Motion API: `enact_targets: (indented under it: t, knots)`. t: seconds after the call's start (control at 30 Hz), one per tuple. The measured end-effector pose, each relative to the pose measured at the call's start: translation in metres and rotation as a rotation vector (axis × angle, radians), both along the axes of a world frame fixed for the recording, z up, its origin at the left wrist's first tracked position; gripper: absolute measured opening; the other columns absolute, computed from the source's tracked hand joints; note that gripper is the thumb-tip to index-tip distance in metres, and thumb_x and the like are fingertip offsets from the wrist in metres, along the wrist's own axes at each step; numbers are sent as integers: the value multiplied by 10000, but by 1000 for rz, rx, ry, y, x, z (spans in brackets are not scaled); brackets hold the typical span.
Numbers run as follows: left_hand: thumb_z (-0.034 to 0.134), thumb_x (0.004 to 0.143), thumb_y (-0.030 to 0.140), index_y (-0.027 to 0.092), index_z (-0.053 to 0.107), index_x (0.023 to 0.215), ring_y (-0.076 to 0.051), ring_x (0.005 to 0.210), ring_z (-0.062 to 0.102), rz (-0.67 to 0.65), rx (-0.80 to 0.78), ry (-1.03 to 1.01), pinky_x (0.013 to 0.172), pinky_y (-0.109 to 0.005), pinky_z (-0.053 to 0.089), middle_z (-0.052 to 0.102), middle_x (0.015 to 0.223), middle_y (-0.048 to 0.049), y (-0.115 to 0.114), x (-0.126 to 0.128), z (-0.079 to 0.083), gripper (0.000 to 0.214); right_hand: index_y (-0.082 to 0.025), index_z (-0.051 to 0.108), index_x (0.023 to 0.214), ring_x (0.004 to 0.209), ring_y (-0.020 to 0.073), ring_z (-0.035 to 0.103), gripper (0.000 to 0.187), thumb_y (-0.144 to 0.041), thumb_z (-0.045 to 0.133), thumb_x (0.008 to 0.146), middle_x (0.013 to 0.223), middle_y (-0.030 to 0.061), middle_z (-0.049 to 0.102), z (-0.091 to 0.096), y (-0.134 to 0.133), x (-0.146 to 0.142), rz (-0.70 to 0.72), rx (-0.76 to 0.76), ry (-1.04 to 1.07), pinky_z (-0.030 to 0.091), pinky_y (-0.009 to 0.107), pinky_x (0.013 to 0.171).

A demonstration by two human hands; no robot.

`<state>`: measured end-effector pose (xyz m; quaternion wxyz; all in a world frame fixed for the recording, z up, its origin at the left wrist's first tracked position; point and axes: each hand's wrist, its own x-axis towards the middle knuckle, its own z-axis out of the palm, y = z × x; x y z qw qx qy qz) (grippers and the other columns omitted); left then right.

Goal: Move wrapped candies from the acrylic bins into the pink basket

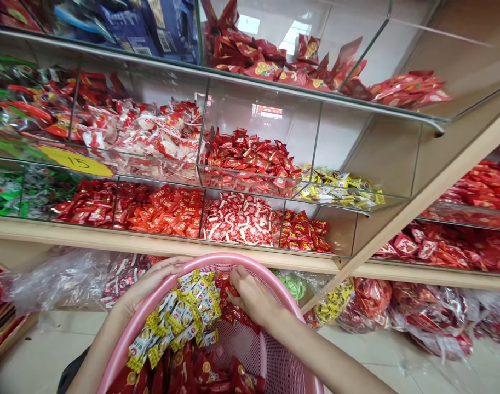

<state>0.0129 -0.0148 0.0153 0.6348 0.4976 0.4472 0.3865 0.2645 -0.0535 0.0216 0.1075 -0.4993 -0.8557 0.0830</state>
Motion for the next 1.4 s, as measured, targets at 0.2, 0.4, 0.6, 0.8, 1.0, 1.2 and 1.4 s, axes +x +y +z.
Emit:
enact_targets:
  t: [0.2, 0.4, 0.6, 0.8, 1.0, 1.2, 1.4]
  knots:
    - [604, 667, 295, 191, 634, 962, -201, 1015, 518, 30, 26, 40, 853, -225, 392, 605, 1067, -36, -1, -1, 1, 314, -164, 505, 735, 464, 96, 462, 279, -433, 469, 796, 527, -39, 493, 23, -1, 12, -165, -282, 408, 368, 219, 475]
    - [597, 674, 324, 182, 620, 977, -210, 994, 530, 13, 8, 34, 813, -227, 413, 604, 1070, -44, -1, -1, -1, 336, -138, 551, 858, 610, 73, 572, 318, -428, 573, 728, 823, 40, 603, 24, -26, 27, -383, -799, 1092, 474, 194, 582]
    - [599, 666, 327, 174, 616, 993, -214, 974, 541, 14, 8, 18, 790, -237, 425, 608, 1062, -54, 0, 1, -2, 362, -138, 510, 1106, 885, 168, 584, 370, -362, 464, 814, 949, 91, 597, 20, -33, 33, -332, -471, 876, 447, 336, 844]
    - [597, 660, 312, 171, 613, 1002, -214, 1005, 529, 4, -1, 4, 827, -244, 411, 599, 1079, -57, 0, 1, -2, 371, -207, 502, 1141, 982, 187, 483, 308, -215, 363, 866, 1070, 77, 541, 17, -19, 12, -98, 171, 101, 389, 354, 874]
    - [576, 666, 296, 177, 629, 966, -215, 1026, 510, 3, 1, 14, 860, -246, 383, 600, 1076, -47, 0, 1, 1, 326, -178, 545, 894, 792, 184, 488, 212, -184, 334, 869, 884, 69, 507, -3, 3, -18, -162, 256, -194, 421, 296, 665]
    - [567, 682, 292, 191, 635, 938, -197, 1006, 518, 1, 17, -9, 870, -242, 370, 612, 1033, -39, 0, -2, 0, 283, -178, 526, 947, 770, 164, 501, 190, -220, 360, 864, 908, 77, 482, 34, -2, -21, -74, 284, -85, 431, 291, 675]
    - [551, 688, 290, 186, 635, 922, -217, 1034, 499, 16, 17, 3, 910, -266, 344, 604, 1042, -48, 1, -4, 2, 270, -177, 491, 1117, 868, 156, 506, 288, -226, 356, 867, 1003, 82, 494, 166, 22, -5, 36, 577, 108, 422, 290, 752]
